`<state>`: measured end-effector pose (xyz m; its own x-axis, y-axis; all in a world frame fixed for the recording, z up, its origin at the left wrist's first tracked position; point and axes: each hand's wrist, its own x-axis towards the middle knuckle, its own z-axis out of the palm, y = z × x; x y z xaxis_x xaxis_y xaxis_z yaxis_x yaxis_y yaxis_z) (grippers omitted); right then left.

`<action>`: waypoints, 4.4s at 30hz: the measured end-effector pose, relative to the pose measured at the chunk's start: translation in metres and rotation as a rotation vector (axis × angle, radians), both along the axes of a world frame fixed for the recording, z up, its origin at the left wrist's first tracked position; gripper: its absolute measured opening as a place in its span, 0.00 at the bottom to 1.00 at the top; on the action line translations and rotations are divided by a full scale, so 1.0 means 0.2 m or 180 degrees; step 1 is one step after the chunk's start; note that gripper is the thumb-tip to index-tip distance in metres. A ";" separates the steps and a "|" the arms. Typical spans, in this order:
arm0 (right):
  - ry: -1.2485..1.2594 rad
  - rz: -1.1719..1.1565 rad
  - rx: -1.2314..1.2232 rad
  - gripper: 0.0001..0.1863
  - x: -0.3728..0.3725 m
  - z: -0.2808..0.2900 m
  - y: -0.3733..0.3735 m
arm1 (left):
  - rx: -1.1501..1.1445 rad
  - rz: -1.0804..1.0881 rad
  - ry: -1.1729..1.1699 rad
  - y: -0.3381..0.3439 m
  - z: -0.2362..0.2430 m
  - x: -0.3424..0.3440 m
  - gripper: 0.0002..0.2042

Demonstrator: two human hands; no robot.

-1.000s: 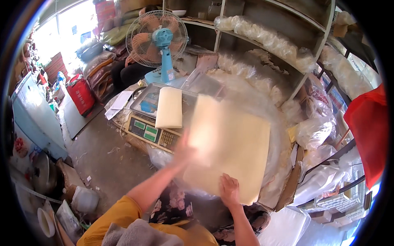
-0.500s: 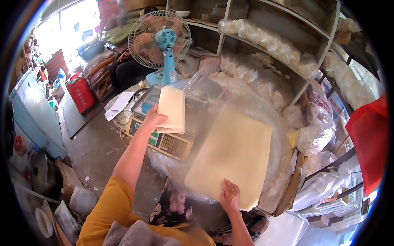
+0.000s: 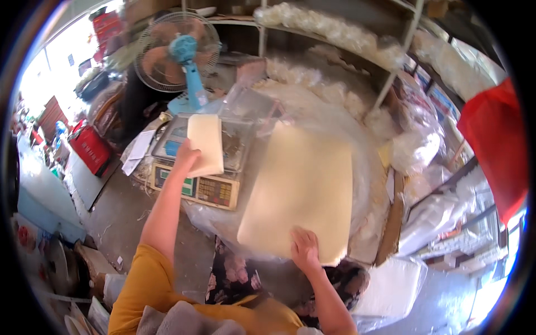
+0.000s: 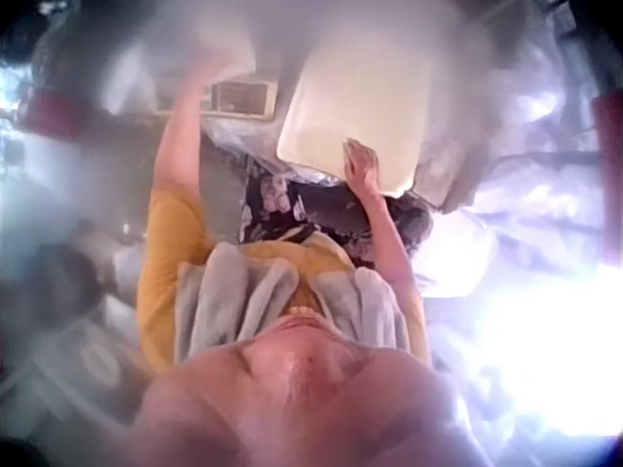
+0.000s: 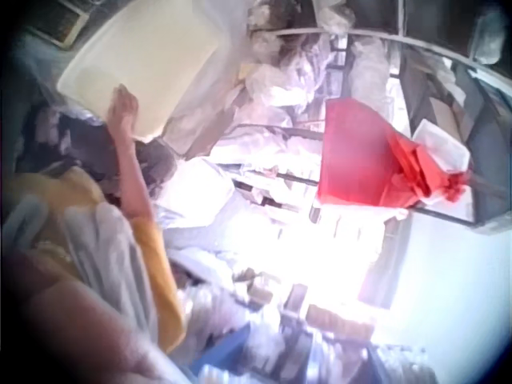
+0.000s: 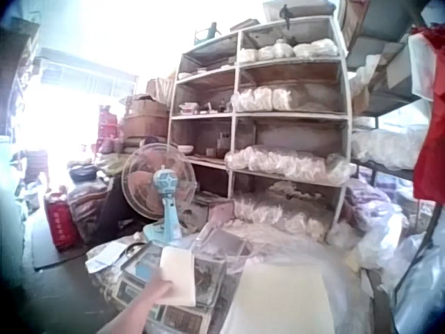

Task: The person removes sheets of paper from a plastic bag and stacks them onto a digital scale on a workbench.

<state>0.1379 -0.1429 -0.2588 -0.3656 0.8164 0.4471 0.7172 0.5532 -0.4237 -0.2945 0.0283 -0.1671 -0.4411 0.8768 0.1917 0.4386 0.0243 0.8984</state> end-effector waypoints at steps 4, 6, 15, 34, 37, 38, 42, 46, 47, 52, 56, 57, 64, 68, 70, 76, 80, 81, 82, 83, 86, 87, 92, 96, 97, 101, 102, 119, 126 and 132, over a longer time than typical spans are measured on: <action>-0.0099 0.0221 -0.0071 0.22 -0.07 -0.01 0.02 | -0.0134 -0.0106 -0.0271 -0.06 -0.07 -0.04 0.24; -0.0267 0.0173 0.0150 0.22 0.00 -0.10 0.02 | -0.0451 0.0101 0.0330 -0.04 -0.03 0.02 0.26; -0.0394 0.0636 -0.0267 0.07 -0.21 0.13 -0.04 | 0.0940 -0.1247 0.0553 -0.80 -0.31 0.65 0.27; -0.1257 0.0247 -0.1021 0.25 -0.13 0.12 0.01 | -0.0192 -0.2270 0.2341 -0.81 -0.36 1.08 0.29; -0.0312 -0.0365 -0.0537 0.18 0.21 -0.07 0.28 | 0.0379 -0.2062 0.2515 -0.79 -0.51 1.18 0.34; -0.0202 -0.0338 0.0186 0.16 0.34 -0.02 0.40 | 0.0358 -0.1928 0.2704 -0.81 -0.48 1.19 0.36; 0.0290 -0.0943 0.0672 0.18 0.01 1.20 0.30 | -0.0115 -0.1853 0.2884 -0.84 -0.50 1.08 0.39; -0.0591 -0.0591 0.1403 0.09 0.03 1.13 0.10 | -0.0238 -0.1997 0.2758 -0.82 -0.46 1.11 0.38; -0.0626 -0.0191 0.0993 0.16 0.03 1.00 0.08 | -0.0221 -0.1932 0.2281 -0.80 -0.52 1.08 0.36; -0.0900 0.0009 0.0652 0.20 0.08 0.44 -0.20 | 0.0791 -0.1986 0.1777 -0.68 -0.39 0.98 0.27; -0.1128 0.0582 -0.1004 0.18 0.16 0.48 -0.32 | 0.1496 -0.2757 0.2332 -0.61 -0.41 0.73 0.18; -0.0559 0.1124 -0.1308 0.18 0.24 0.51 -0.31 | 0.1012 -0.3109 0.1995 -0.64 -0.44 0.69 0.18; 0.0920 0.0363 -0.1793 0.17 0.74 0.56 -0.18 | -0.0221 -0.2709 -0.0371 -0.73 -0.38 0.69 0.12; 0.0189 -0.0540 -0.1495 0.14 0.76 0.25 -0.09 | -0.0573 -0.2073 -0.0476 -0.70 -0.35 0.69 0.08; 0.0706 -0.0793 -0.1320 0.13 0.68 0.17 -0.01 | -0.0724 -0.1720 -0.0308 -0.67 -0.34 0.70 0.09; 0.0644 -0.2013 -0.0854 0.15 0.57 -0.09 0.22 | 0.0617 -0.0561 0.2133 -0.61 -0.27 0.95 0.25; 0.0085 -0.2028 -0.0757 0.14 0.53 -0.02 0.22 | 0.0167 -0.1922 0.3190 -0.62 -0.39 1.01 0.38; 0.0016 -0.2126 -0.1245 0.16 0.50 0.08 0.20 | -0.0368 -0.2201 0.3045 -0.63 -0.42 1.01 0.43; -0.0049 -0.2243 -0.1721 0.20 0.46 0.18 0.19 | -0.0360 -0.2201 0.3045 -0.63 -0.42 1.03 0.43; -0.0051 -0.2245 -0.1725 0.20 0.42 0.21 0.18 | -0.0344 -0.2130 0.3220 -0.64 -0.44 1.04 0.43; -0.0175 -0.1733 -0.0022 0.29 0.30 0.22 0.18 | -0.0300 -0.2067 0.3385 -0.64 -0.46 1.05 0.43; -0.0608 -0.1393 -0.0003 0.30 0.28 0.17 0.18 | -0.0282 -0.2076 0.3370 -0.64 -0.47 1.05 0.43; -0.1401 -0.1157 -0.0510 0.29 0.20 -0.01 0.18 | -0.0245 -0.2249 0.3686 -0.61 -0.35 1.03 0.38; -0.1237 -0.0787 -0.0693 0.30 0.23 0.05 0.26 | -0.0202 -0.2295 0.3119 -0.51 -0.33 0.80 0.23; -0.1059 -0.0520 -0.0859 0.30 0.10 0.21 0.21 | -0.0212 -0.2270 0.3129 -0.54 -0.25 0.80 0.23; -0.0837 -0.0063 -0.0428 0.29 -0.16 0.46 0.08 | 0.0142 -0.2027 0.2390 -0.71 0.04 0.97 0.16; -0.0830 -0.0094 -0.0449 0.29 -0.14 0.47 0.09 | 0.1009 -0.1777 0.1801 -0.72 0.04 1.00 0.16; 0.1278 -0.0487 -0.1880 0.12 0.39 0.06 0.02 | -0.0944 -0.3487 0.0494 -0.62 -0.31 0.85 0.18; 0.0136 -0.1624 -0.1490 0.28 0.35 -0.02 0.15 | -0.0385 -0.1735 0.2349 -0.65 -0.30 1.09 0.42; -0.0565 -0.1086 -0.0722 0.48 0.24 0.24 0.16 | -0.0521 -0.2536 0.3328 -0.66 -0.35 1.14 0.48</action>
<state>0.1854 -0.1104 -0.2098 -0.1133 0.9738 0.1974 0.9152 0.1796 -0.3608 -0.0670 -0.1034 -0.2362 0.4918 0.8707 -0.0079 0.8624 -0.4859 0.1421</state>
